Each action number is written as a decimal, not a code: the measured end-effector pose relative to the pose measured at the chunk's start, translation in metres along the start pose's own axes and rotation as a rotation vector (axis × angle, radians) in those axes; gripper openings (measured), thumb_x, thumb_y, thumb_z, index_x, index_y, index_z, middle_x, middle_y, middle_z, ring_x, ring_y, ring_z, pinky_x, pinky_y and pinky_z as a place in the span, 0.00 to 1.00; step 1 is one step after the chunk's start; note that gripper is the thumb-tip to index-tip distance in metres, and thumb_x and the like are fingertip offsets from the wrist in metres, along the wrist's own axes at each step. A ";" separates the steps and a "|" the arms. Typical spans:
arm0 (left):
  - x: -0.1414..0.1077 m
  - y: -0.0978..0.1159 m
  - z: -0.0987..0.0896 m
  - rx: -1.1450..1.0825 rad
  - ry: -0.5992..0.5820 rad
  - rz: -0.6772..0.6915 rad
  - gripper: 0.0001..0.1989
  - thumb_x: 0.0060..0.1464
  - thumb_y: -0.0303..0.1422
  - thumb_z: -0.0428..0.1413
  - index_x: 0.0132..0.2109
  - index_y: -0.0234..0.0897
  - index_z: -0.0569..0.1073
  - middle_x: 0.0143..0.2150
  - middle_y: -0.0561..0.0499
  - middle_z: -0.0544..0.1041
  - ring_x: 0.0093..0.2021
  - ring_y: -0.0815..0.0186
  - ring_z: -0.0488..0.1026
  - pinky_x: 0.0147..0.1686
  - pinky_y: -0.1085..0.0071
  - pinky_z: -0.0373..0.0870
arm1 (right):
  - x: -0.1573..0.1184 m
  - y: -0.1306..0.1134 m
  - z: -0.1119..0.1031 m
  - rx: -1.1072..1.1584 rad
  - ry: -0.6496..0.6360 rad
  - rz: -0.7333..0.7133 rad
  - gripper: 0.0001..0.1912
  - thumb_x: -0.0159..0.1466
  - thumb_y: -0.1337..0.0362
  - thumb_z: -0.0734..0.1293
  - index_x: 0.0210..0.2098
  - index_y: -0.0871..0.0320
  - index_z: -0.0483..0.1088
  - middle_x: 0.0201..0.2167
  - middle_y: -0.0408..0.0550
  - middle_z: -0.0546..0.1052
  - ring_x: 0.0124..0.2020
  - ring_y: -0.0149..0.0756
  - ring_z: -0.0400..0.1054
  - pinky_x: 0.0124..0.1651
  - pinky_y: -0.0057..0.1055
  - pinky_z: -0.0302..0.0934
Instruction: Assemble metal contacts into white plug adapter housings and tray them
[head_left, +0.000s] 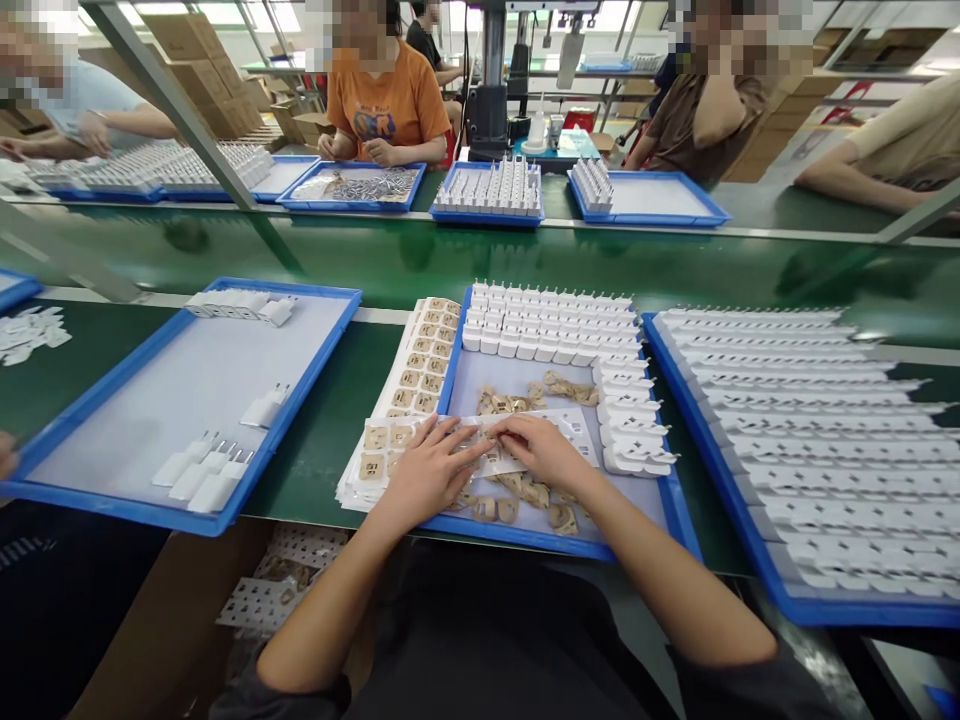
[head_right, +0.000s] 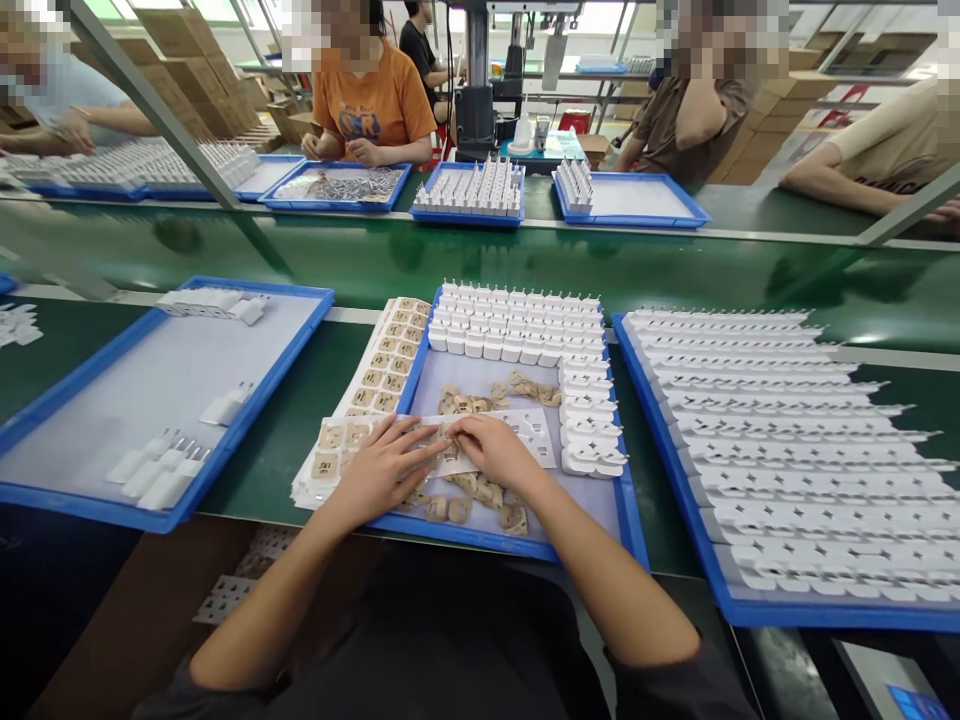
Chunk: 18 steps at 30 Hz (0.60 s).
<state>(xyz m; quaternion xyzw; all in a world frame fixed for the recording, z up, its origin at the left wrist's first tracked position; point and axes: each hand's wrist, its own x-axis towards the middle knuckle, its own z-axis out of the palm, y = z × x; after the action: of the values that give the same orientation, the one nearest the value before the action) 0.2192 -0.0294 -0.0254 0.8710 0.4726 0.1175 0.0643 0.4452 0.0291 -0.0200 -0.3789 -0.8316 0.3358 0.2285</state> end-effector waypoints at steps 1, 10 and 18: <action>0.000 0.000 -0.001 -0.001 -0.003 -0.002 0.23 0.65 0.33 0.50 0.65 0.54 0.65 0.64 0.53 0.71 0.66 0.54 0.63 0.68 0.48 0.52 | 0.001 0.001 0.000 0.010 0.018 0.012 0.10 0.65 0.74 0.63 0.38 0.58 0.76 0.36 0.49 0.80 0.38 0.38 0.73 0.43 0.34 0.66; -0.001 -0.001 0.003 -0.010 0.032 0.008 0.22 0.63 0.33 0.53 0.63 0.44 0.68 0.62 0.49 0.73 0.65 0.51 0.64 0.67 0.47 0.52 | -0.022 -0.034 -0.020 0.080 0.174 -0.045 0.10 0.66 0.71 0.66 0.42 0.54 0.79 0.38 0.47 0.82 0.40 0.36 0.76 0.44 0.30 0.68; 0.054 0.048 -0.025 -0.022 0.143 0.219 0.13 0.64 0.33 0.54 0.53 0.37 0.73 0.54 0.45 0.77 0.57 0.52 0.70 0.58 0.53 0.63 | -0.111 -0.048 -0.013 0.107 0.388 -0.086 0.16 0.67 0.73 0.65 0.50 0.52 0.77 0.37 0.50 0.79 0.38 0.36 0.75 0.40 0.30 0.70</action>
<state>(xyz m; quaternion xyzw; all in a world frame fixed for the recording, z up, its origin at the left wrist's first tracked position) 0.2795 -0.0099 0.0175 0.9061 0.3767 0.1907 0.0270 0.4979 -0.0762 0.0095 -0.3877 -0.7683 0.2902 0.4185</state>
